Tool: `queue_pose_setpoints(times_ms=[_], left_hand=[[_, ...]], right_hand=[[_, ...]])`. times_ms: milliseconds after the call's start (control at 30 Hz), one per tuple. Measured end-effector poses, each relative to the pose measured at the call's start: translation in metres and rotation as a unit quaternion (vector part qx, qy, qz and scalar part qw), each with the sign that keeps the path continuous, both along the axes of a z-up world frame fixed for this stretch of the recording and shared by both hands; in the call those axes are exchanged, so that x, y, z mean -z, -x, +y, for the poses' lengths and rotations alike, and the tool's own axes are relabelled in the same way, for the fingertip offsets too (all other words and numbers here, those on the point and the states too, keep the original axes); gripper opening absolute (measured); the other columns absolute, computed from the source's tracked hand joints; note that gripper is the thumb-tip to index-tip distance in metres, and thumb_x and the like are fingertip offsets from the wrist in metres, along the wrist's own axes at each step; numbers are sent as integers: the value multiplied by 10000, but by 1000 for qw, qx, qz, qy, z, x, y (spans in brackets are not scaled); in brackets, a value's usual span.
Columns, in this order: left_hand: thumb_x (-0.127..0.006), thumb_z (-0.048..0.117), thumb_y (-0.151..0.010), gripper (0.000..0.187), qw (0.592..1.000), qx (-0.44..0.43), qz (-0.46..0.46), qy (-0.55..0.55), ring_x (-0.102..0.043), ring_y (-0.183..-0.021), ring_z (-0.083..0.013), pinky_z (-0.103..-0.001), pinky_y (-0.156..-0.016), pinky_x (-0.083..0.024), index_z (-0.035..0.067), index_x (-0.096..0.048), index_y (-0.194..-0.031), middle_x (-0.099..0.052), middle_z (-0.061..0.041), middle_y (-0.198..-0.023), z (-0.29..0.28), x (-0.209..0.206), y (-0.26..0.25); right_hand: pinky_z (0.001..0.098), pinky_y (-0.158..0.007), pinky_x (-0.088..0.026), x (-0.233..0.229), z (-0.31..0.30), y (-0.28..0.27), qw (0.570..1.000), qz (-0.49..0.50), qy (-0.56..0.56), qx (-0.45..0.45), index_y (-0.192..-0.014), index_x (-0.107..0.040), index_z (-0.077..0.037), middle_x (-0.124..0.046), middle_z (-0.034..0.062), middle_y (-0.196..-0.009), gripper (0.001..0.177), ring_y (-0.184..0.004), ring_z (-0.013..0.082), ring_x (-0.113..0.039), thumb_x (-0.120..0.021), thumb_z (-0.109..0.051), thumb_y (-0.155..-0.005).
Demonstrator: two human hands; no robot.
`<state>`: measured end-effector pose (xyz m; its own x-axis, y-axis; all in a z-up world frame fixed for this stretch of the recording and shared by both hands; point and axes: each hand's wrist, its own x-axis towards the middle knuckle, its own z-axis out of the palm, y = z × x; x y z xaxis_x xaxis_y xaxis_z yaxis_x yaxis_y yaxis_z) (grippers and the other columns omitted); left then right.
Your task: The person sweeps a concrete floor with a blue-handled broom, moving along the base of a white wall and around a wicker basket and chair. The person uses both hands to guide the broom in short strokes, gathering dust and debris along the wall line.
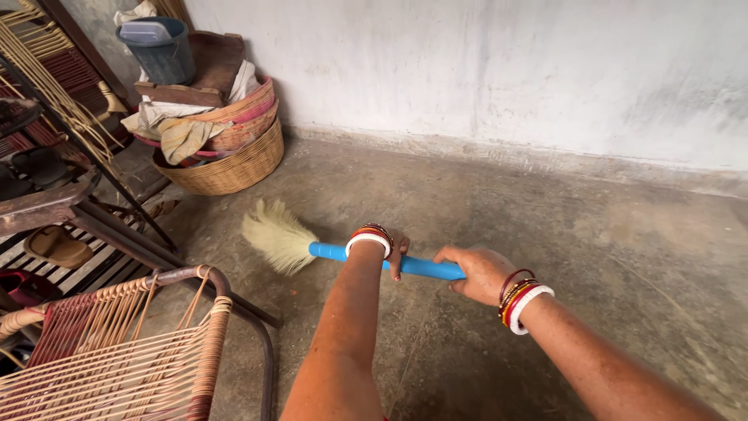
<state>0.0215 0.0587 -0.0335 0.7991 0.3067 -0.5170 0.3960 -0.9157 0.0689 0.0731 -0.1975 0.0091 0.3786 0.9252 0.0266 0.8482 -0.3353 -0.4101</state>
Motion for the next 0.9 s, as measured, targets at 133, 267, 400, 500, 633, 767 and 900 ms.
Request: queue_pose_setpoints(times_ms=[133,267,400,500,633,767,900], left_hand=[[-913,302,-557,651,998,9,-49,25,-709,-973,-307,-523,-751,-569,145,-644,-1129,-719,-90,-1041,-25,-24,-1],[-856,307,-585,507,987,101,-121,-4,-727,-890,-300,-490,-730,-564,129,-684,-1027,-734,-96,-898,-56,-41,-16],[-845,343,-658,427,952,188,-221,-98,-694,-959,-279,-450,-832,-554,155,-687,-1007,-734,-71,-927,-78,-48,-37],[-796,370,-767,339,927,225,-240,-182,-685,-1017,-242,-411,-994,-497,171,-690,-1020,-740,-40,-960,-92,-49,-50],[-804,323,-789,412,931,190,-248,-189,-656,-1069,-229,-429,-1079,-424,182,-639,-1139,-724,-31,-1011,-115,-66,-60],[-737,219,-893,426,939,143,-242,-199,-640,-1160,-228,-496,-1218,-278,185,-576,-1286,-721,-44,-1109,-124,-53,-82],[-707,152,-905,482,941,130,-245,-194,-598,-1256,-218,-508,-1245,-214,210,-547,-1356,-667,-37,-1272,-132,-36,-102]], right_hand=[[459,-779,-555,-10,-25,-15,999,-44,-14,-5,-1211,-612,-283,-757,88,-930,447,-892,306,-735,-787,-189,-811],[440,-732,-565,-33,-59,-22,994,-102,7,27,-1259,-590,-336,-754,49,-887,450,-818,270,-736,-749,-240,-850],[402,-692,-578,-47,-85,-29,986,-130,45,99,-1318,-563,-371,-749,7,-848,461,-731,213,-732,-714,-305,-888],[414,-672,-561,-45,-96,-34,981,-154,-10,116,-1284,-591,-328,-749,9,-835,453,-718,209,-717,-735,-291,-856],[404,-658,-569,-37,-91,-30,975,-152,-40,157,-1253,-615,-297,-749,12,-837,419,-716,207,-716,-731,-259,-852],[405,-664,-600,-33,-74,-16,962,-103,-22,253,-1280,-600,-261,-745,44,-873,383,-738,239,-738,-690,-247,-908],[463,-756,-585,-24,-60,-15,949,-78,-50,302,-1271,-605,-218,-757,110,-917,408,-844,311,-741,-706,-218,-876]])
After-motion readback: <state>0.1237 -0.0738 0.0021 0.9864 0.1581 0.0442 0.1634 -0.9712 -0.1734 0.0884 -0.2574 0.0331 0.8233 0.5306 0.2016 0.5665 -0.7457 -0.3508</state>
